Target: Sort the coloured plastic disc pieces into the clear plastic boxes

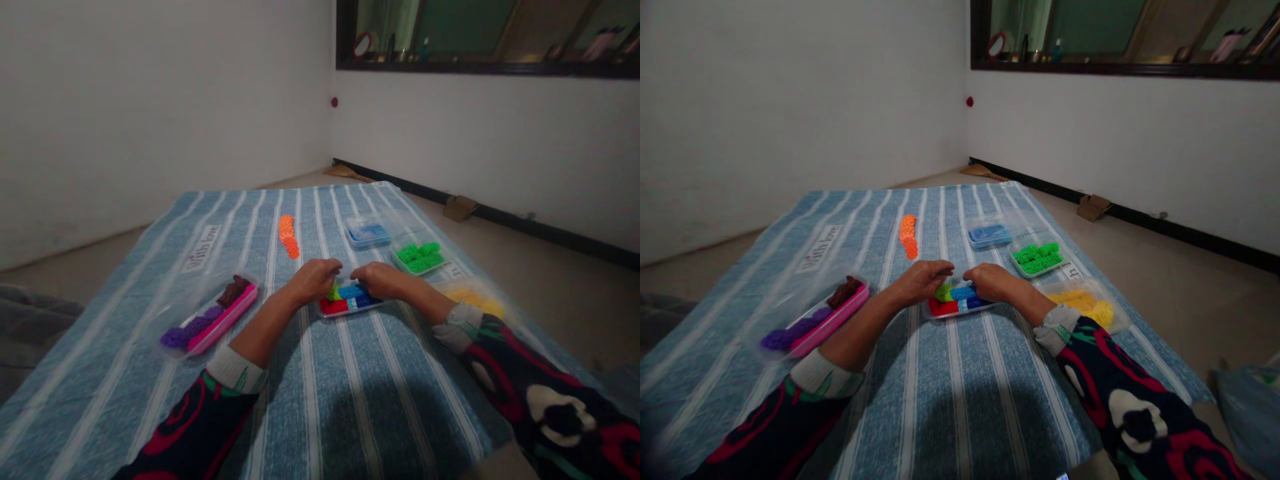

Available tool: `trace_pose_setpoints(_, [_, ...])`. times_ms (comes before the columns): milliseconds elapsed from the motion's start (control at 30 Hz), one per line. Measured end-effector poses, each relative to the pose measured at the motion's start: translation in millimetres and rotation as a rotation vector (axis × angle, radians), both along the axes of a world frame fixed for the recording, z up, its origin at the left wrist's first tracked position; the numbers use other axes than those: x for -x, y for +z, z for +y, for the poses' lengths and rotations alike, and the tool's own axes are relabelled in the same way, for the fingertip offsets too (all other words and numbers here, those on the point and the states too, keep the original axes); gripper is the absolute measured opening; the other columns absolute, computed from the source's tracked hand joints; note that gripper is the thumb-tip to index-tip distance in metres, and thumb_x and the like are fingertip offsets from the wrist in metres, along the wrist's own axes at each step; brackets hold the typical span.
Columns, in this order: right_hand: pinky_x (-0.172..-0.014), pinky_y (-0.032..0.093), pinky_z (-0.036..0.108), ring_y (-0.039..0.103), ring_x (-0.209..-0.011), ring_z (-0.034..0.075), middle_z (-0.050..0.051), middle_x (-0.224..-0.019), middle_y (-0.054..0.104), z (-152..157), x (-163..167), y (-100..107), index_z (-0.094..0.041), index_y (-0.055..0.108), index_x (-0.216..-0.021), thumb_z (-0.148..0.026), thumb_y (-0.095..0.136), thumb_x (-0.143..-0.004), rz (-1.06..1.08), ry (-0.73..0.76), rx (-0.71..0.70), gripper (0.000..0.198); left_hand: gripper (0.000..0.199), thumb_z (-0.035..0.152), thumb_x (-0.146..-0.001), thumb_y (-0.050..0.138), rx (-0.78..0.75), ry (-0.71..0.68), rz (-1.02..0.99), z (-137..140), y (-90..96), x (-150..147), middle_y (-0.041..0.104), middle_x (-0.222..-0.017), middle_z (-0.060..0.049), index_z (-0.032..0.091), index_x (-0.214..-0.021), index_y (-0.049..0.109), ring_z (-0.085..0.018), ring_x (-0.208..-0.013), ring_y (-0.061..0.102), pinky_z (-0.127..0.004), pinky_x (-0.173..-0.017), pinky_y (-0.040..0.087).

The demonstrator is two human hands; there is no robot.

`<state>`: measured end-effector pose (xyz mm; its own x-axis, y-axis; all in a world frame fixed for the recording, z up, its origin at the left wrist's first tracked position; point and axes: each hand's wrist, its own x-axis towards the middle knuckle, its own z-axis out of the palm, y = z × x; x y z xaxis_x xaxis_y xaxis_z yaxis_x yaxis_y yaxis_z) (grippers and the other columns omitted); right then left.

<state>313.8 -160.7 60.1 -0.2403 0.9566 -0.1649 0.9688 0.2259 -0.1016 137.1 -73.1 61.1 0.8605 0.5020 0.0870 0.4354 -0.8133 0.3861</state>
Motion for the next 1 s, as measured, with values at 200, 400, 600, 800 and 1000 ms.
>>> trace_pose_setpoints(200, [-0.081, 0.042, 0.026, 0.064, -0.100, 0.022, 0.010, -0.109, 0.070, 6, 15, 3, -0.017, 0.062, -0.120, -0.024, 0.051, -0.086, 0.135, 0.028, -0.043, 0.037, 0.027, 0.022, -0.083, 0.045, -0.026, 0.209, -0.239, 3, -1.6, 31, 0.073, -0.100, -0.005, 0.018, -0.102, 0.064, -0.018, -0.092, 0.068, -0.029, -0.085, 0.051])
trace_pose_setpoints(400, [-0.071, 0.041, 0.025, 0.064, -0.095, 0.023, 0.010, -0.107, 0.070, 18, 32, 0, -0.017, 0.060, -0.123, -0.035, 0.060, -0.079, 0.178, 0.061, 0.050, 0.047, 0.030, 0.030, -0.082, 0.049, 0.136, 0.395, -0.451, -15, -26.1, 52, 0.072, -0.106, -0.008, 0.018, -0.105, 0.063, -0.019, -0.097, 0.067, -0.031, -0.084, 0.053])
trace_pose_setpoints(600, [-0.071, 0.040, 0.024, 0.063, -0.094, 0.022, 0.011, -0.108, 0.069, 22, 42, -2, -0.015, 0.058, -0.125, -0.036, 0.062, -0.077, 0.185, 0.033, 0.039, 0.052, 0.029, 0.032, -0.079, 0.052, 0.286, 0.452, -0.572, -19, -40.1, 53, 0.071, -0.105, -0.009, 0.016, -0.099, 0.066, -0.019, -0.096, 0.066, -0.032, -0.085, 0.053])
trace_pose_setpoints(800, [-0.066, 0.036, 0.024, 0.062, -0.084, 0.019, 0.007, -0.095, 0.070, 27, 48, -2, -0.016, 0.065, -0.107, -0.028, 0.062, -0.076, 0.202, 0.069, 0.029, 0.032, 0.026, 0.032, -0.076, 0.054, 0.357, 0.465, -0.651, -20, -53.8, 51, 0.073, -0.095, -0.007, 0.015, -0.090, 0.068, -0.020, -0.089, 0.067, -0.033, -0.082, 0.053])
trace_pose_setpoints(1000, [-0.063, 0.033, 0.023, 0.058, -0.076, 0.016, 0.005, -0.087, 0.068, 28, 49, 0, -0.015, 0.066, -0.095, -0.021, 0.064, -0.073, 0.252, 0.095, 0.037, 0.023, 0.023, 0.032, -0.074, 0.056, 0.396, 0.438, -0.690, -19, -63.2, 51, 0.072, -0.086, -0.004, 0.017, -0.086, 0.069, -0.019, -0.083, 0.067, -0.032, -0.081, 0.052])
